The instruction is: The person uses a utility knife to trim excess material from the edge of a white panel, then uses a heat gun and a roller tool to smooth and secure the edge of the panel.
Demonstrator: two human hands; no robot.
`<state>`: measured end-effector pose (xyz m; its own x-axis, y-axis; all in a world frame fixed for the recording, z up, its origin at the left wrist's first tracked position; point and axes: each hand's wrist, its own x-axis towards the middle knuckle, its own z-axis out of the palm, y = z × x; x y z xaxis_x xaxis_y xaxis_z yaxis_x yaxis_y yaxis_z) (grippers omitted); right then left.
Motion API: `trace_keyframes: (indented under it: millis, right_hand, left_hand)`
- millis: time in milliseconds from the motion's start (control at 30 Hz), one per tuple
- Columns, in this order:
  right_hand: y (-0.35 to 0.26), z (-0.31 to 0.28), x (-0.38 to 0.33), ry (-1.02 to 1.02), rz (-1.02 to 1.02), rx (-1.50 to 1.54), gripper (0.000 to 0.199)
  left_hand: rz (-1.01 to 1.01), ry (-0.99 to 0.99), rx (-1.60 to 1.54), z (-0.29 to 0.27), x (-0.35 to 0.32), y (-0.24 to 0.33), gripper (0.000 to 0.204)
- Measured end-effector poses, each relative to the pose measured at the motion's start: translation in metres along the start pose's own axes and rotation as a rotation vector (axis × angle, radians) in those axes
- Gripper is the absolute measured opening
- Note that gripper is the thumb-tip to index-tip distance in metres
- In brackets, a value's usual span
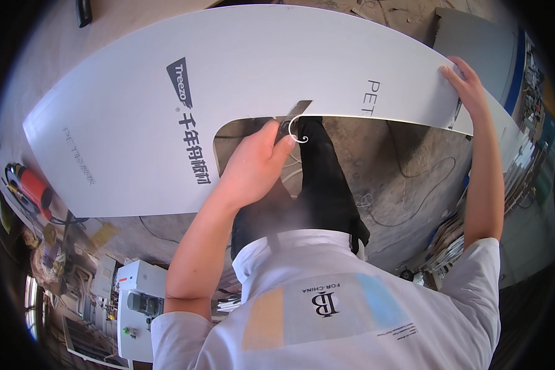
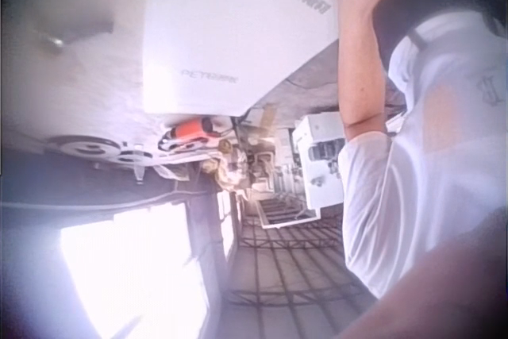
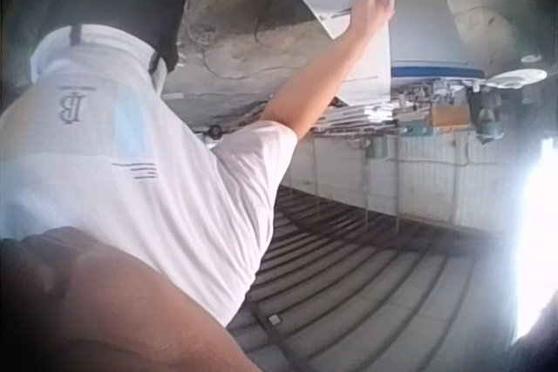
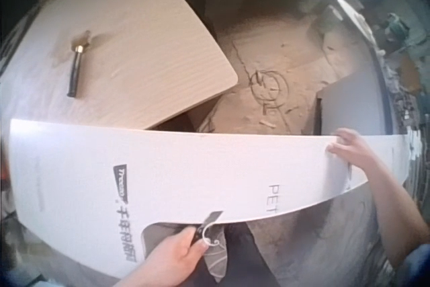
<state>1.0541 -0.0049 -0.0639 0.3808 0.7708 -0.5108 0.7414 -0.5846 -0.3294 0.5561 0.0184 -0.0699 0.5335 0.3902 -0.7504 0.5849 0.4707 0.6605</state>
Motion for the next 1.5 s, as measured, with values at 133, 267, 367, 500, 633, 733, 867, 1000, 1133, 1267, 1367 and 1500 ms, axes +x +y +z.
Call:
trace_keyframes:
  millis: [133,267,367,500,633,733,867,1000,1133,1267,1367,1500]
  right_hand:
    - [-0.01,0.001,-0.002,-0.007,0.004,0.004,0.066]
    - [-0.006,0.001,-0.001,0.011,0.0,-0.024,0.066]
    - [0.0,0.002,0.001,0.019,0.002,-0.014,0.067]
    - [-0.004,0.002,0.0,0.015,-0.019,0.015,0.067]
    - [-0.002,0.0,0.002,-0.023,-0.005,-0.004,0.069]
    - [0.009,0.0,0.005,-0.002,-0.004,-0.077,0.073]
    - [0.012,0.004,0.005,0.017,-0.002,-0.103,0.078]
    - [0.012,0.004,0.007,0.001,-0.021,-0.113,0.082]
    - [0.023,0.01,0.009,0.073,-0.044,-0.156,0.087]
    - [0.016,0.009,0.006,0.079,-0.088,-0.157,0.092]
    - [0.017,0.011,0.006,0.09,-0.105,-0.187,0.088]
    - [0.023,0.012,0.006,0.11,-0.102,-0.215,0.084]
  left_hand:
    - [-0.001,-0.018,0.047,0.003,0.004,0.006,0.033]
    - [0.025,-0.017,0.023,0.015,0.01,0.004,0.034]
    - [0.009,-0.023,0.042,0.02,0.015,0.007,0.035]
    - [-0.01,-0.036,0.08,0.029,0.019,0.01,0.035]
    - [0.006,-0.02,0.059,0.041,0.022,0.02,0.037]
    - [-0.028,-0.061,0.053,0.051,0.028,0.027,0.033]
    - [-0.051,-0.072,0.083,0.061,0.033,0.036,0.033]
    - [-0.035,-0.077,0.076,0.075,0.04,0.043,0.033]
    - [0.051,-0.036,0.055,0.092,0.046,0.039,0.034]
    - [0.066,-0.039,0.052,0.105,0.052,0.044,0.033]
    - [0.069,-0.044,0.051,0.114,0.056,0.051,0.033]
    - [0.007,-0.089,0.095,0.126,0.062,0.058,0.031]
